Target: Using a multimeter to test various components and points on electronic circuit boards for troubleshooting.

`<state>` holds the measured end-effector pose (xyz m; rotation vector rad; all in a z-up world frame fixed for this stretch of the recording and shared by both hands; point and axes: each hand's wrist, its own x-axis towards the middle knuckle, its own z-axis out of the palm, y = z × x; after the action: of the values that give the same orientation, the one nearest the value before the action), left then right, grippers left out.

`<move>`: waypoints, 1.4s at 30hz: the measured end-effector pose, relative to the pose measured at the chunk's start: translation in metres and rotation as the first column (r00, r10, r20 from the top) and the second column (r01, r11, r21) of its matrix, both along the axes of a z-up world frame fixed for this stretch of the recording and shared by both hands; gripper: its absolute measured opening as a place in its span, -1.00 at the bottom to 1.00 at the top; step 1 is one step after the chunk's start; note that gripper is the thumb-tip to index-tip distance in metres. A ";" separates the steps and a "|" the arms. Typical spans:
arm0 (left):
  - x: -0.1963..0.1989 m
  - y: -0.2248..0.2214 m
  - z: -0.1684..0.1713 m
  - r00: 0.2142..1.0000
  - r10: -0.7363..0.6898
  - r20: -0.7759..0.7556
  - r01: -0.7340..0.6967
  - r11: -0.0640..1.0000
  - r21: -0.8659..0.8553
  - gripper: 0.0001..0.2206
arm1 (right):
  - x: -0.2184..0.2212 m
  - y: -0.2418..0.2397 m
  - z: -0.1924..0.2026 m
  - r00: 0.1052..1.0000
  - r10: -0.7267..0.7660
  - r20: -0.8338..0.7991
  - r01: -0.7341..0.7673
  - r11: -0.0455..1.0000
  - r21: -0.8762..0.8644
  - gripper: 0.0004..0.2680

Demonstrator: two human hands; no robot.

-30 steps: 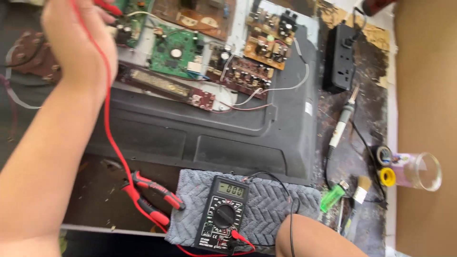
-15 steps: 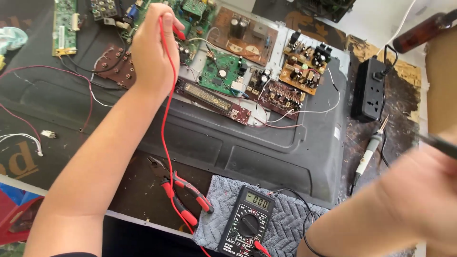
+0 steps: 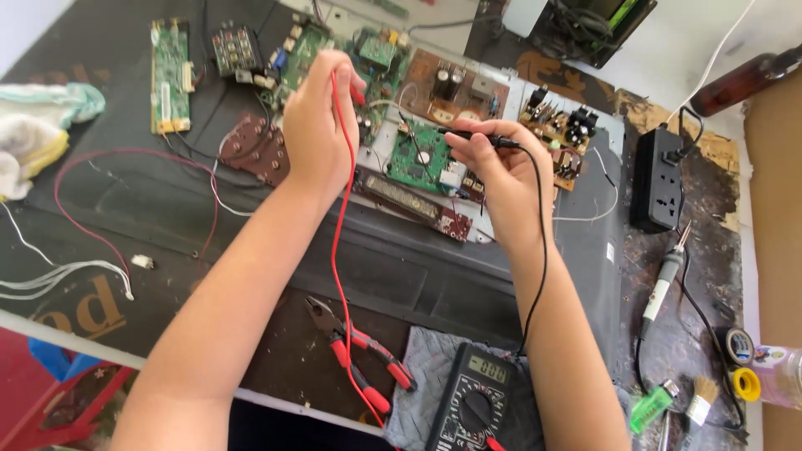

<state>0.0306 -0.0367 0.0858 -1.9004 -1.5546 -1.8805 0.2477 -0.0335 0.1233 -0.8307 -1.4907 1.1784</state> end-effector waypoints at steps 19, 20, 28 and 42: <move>0.005 -0.007 -0.003 0.993 0.004 0.116 0.015 0.987 -0.159 -0.75 | -0.022 0.085 -0.023 0.895 -0.156 0.419 -0.026 0.918 0.396 -0.86; 0.005 -0.007 -0.005 0.996 -0.026 0.080 0.038 0.988 -0.149 -0.78 | -0.021 0.088 -0.028 0.877 -0.191 0.441 -0.026 0.897 0.441 -0.85; 0.004 -0.003 -0.008 0.989 -0.098 0.112 0.108 0.991 -0.082 -0.79 | -0.019 0.092 -0.033 0.833 -0.196 0.518 -0.101 0.866 0.490 -0.89; 0.006 -0.009 -0.004 0.987 -0.064 0.149 0.083 0.988 -0.129 -0.75 | -0.009 0.094 -0.034 0.896 -0.123 0.426 -0.115 0.863 0.492 -0.91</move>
<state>0.0363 -0.0460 0.0821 -1.9393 -1.7175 -2.0348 0.2391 0.0602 0.0891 -0.7564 -2.0569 0.5428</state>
